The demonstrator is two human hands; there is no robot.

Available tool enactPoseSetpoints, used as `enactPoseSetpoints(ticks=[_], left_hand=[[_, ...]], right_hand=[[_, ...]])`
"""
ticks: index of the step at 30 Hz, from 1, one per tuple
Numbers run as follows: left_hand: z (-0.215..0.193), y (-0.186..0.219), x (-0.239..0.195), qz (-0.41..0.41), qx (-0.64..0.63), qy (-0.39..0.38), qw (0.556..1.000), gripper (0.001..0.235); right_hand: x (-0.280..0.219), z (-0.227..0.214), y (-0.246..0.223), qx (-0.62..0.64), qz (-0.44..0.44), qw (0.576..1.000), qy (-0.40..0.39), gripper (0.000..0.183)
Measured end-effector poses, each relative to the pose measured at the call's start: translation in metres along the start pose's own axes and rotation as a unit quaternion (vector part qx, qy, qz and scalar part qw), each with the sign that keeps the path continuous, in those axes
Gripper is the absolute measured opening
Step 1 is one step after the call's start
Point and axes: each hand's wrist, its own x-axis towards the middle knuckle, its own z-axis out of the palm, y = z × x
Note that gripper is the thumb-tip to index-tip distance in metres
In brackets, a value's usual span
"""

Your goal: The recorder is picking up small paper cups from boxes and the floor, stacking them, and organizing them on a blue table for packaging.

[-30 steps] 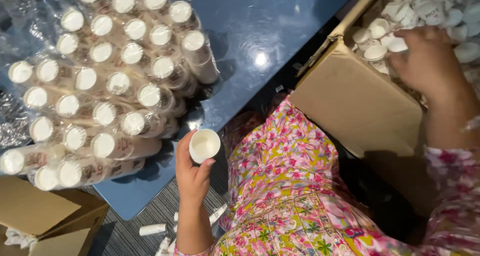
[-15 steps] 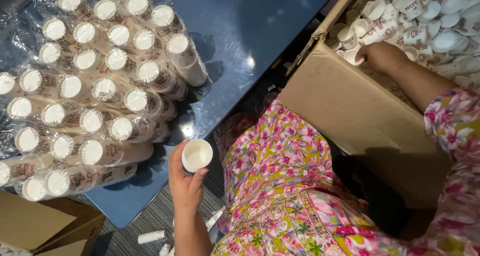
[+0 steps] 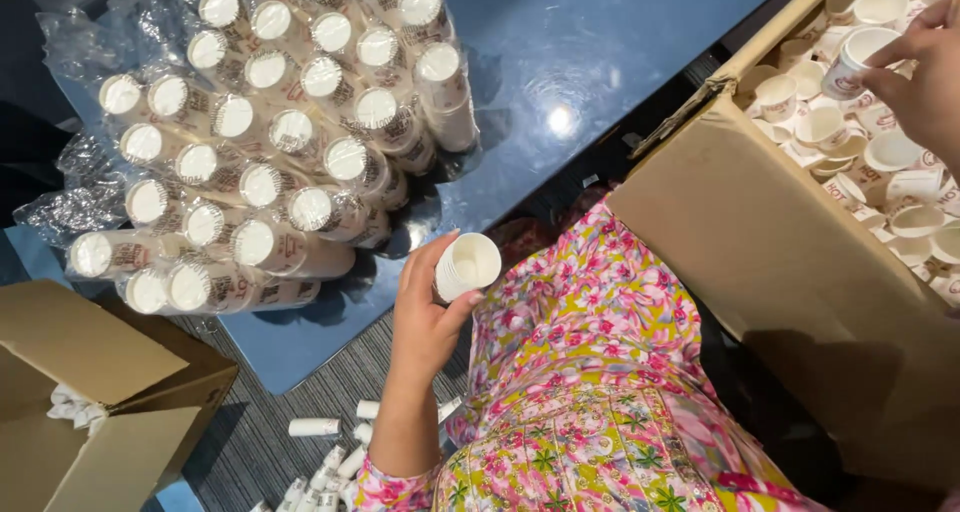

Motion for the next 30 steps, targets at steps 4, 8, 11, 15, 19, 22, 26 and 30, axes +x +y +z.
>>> enactPoseSetpoints(ticks=[4,8,11,15,19,22,26,30], left_hand=[[0.014,0.011,0.009,-0.024,-0.001,-0.024,0.999,0.068],[0.044,0.039,0.044,0.026,-0.01,-0.059,0.998,0.069],[0.089,0.066,0.08,0.08,-0.03,-0.106,0.991,0.07],[0.181,0.117,0.128,0.173,-0.09,-0.182,0.964,0.067],[0.29,0.154,0.151,0.217,-0.142,-0.232,0.938,0.066],[0.339,0.161,0.156,0.229,-0.156,-0.243,0.929,0.067],[0.358,0.162,0.16,0.197,-0.113,-0.261,0.938,0.07],[0.355,0.145,0.161,0.146,-0.109,-0.274,0.944,0.068]], right_hand=[[0.02,-0.053,-0.046,0.052,0.016,0.998,-0.039,0.025],[0.021,-0.111,-0.075,0.103,0.07,0.988,-0.089,0.029],[0.022,-0.143,-0.084,0.196,0.123,0.966,-0.119,0.026],[-0.003,-0.172,-0.061,0.222,0.059,0.973,0.008,0.014],[-0.026,-0.213,-0.06,0.177,-0.037,0.966,0.182,0.008],[-0.025,-0.24,-0.089,0.138,-0.073,0.97,0.185,0.01],[-0.019,-0.224,-0.082,0.132,-0.094,0.982,0.092,0.019],[-0.026,-0.187,-0.05,0.202,-0.134,0.964,0.112,0.028]])
